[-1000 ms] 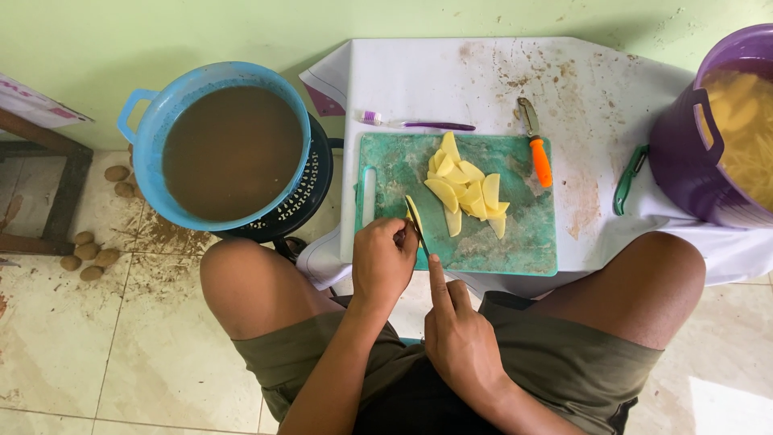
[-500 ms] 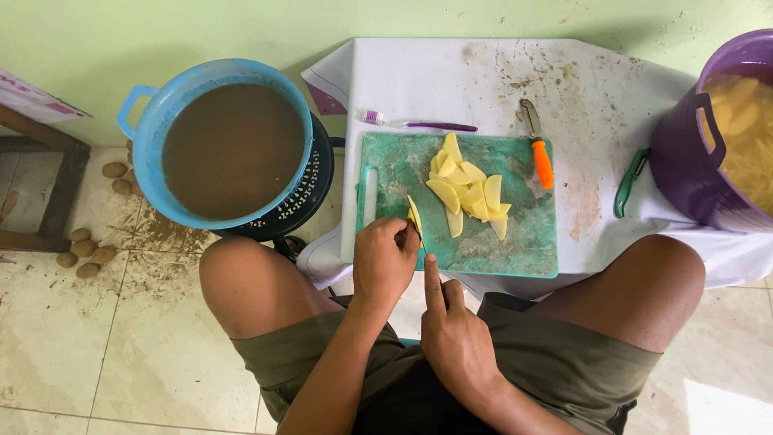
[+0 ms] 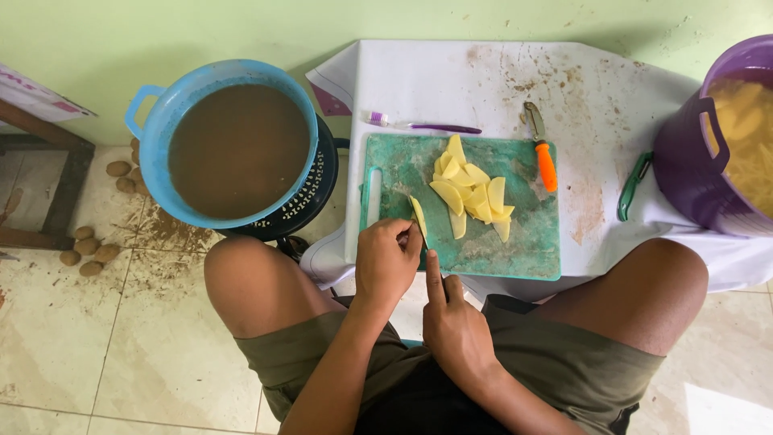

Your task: Slicing a potato into thin, uniform wedges on a cutting board using a kitchen knife.

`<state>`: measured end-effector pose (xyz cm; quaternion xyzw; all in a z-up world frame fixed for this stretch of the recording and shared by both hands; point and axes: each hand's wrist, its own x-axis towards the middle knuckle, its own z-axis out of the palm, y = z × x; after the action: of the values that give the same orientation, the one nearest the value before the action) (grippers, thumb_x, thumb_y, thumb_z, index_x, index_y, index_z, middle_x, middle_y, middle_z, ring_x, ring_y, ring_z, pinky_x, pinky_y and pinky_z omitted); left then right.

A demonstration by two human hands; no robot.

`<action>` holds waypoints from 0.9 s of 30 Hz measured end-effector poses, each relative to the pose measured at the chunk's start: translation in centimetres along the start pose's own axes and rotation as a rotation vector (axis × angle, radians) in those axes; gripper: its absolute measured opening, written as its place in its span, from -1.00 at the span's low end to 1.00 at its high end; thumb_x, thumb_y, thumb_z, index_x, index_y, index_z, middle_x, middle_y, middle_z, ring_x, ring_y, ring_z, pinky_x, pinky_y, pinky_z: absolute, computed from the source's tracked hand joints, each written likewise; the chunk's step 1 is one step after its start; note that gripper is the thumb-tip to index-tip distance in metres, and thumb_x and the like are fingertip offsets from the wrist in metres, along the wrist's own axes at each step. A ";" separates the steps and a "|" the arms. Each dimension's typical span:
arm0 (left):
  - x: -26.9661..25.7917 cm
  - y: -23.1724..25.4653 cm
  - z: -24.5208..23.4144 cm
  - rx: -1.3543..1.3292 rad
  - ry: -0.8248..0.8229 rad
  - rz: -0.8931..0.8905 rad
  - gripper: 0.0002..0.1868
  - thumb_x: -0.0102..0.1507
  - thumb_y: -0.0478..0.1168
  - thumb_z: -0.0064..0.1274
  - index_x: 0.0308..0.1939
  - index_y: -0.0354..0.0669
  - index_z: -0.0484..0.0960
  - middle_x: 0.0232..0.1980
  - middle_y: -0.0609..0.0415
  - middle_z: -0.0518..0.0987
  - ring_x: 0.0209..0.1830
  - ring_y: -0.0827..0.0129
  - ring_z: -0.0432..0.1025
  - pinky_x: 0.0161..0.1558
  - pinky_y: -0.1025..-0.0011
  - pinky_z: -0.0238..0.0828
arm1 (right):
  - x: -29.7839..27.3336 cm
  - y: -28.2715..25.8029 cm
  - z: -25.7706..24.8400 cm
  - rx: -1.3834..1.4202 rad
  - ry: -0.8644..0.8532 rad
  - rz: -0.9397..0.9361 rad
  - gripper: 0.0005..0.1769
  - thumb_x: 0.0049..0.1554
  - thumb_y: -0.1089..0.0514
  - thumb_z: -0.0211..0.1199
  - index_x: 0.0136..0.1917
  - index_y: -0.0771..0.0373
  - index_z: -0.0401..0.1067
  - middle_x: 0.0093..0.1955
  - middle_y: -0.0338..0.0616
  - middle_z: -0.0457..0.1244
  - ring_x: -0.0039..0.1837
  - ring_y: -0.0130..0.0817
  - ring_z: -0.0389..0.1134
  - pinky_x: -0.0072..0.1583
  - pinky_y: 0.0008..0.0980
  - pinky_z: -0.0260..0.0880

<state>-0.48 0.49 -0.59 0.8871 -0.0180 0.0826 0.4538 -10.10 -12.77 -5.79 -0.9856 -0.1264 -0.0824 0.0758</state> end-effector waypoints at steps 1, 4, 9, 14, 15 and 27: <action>0.0 0.2 -0.1 0.002 0.006 0.001 -0.62 0.29 -0.34 -0.01 -0.64 -0.18 0.36 -0.66 0.09 0.37 -0.64 0.35 0.19 -0.55 0.30 0.15 | 0.0 0.1 0.1 0.001 0.004 -0.005 -0.07 0.03 0.32 0.12 0.66 0.22 -0.02 -0.05 -0.13 0.19 -0.54 -0.22 0.02 -0.58 -0.27 0.11; -0.2 0.3 -0.6 -0.030 -0.012 -0.007 -0.61 0.33 -0.28 0.02 -0.62 -0.19 0.41 -0.63 0.07 0.43 -0.65 0.34 0.29 -0.53 0.32 0.24 | 0.0 0.1 0.5 0.030 -0.015 -0.002 -0.09 0.06 0.28 0.11 0.66 0.20 -0.03 -0.01 -0.12 0.20 -0.54 -0.19 0.05 -0.57 -0.24 0.10; -0.9 -0.4 0.2 0.072 -0.014 0.047 -0.86 0.35 -0.29 -0.01 -0.24 -0.25 0.62 -0.39 -0.06 0.55 -0.43 0.06 0.44 -0.41 0.15 0.32 | -0.2 0.2 0.9 0.017 -0.005 0.022 -0.11 0.08 0.29 0.10 0.66 0.19 -0.02 -0.04 -0.13 0.18 -0.57 -0.15 0.02 -0.58 -0.18 0.08; -1.5 -1.0 1.6 0.120 0.022 0.021 -0.70 0.35 -0.29 -0.06 0.11 -0.33 0.63 -0.21 -0.13 0.60 -0.25 -0.03 0.50 -0.29 0.08 0.43 | -0.5 0.5 0.0 0.047 -0.060 0.023 -0.08 0.06 0.29 0.11 0.66 0.18 -0.03 -0.05 -0.14 0.17 -0.54 -0.13 0.04 -0.56 -0.19 0.12; -1.6 -1.1 1.7 0.119 0.028 0.005 -0.68 0.34 -0.30 -0.07 0.12 -0.32 0.62 -0.19 -0.12 0.59 -0.23 -0.05 0.49 -0.29 0.07 0.43 | -0.8 0.4 -0.1 0.061 -0.081 0.026 -0.08 0.08 0.28 0.11 0.67 0.17 -0.05 -0.06 -0.14 0.14 -0.52 -0.09 0.02 -0.56 -0.18 0.13; -1.7 -1.0 1.6 0.067 0.002 -0.013 -0.64 0.37 -0.29 -0.06 0.21 -0.37 0.60 -0.06 -0.12 0.61 -0.26 0.09 0.56 -0.26 0.22 0.56 | -3.3 3.1 -2.5 0.250 -0.066 0.184 -0.16 0.11 0.24 0.04 0.65 0.07 0.02 -0.03 -0.10 0.20 -0.43 0.13 0.15 -0.50 0.02 0.19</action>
<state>-1.84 -0.24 -2.60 0.9018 -0.0091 0.0814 0.4243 -12.78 -16.97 -4.34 -0.9781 -0.0472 -0.0263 0.2008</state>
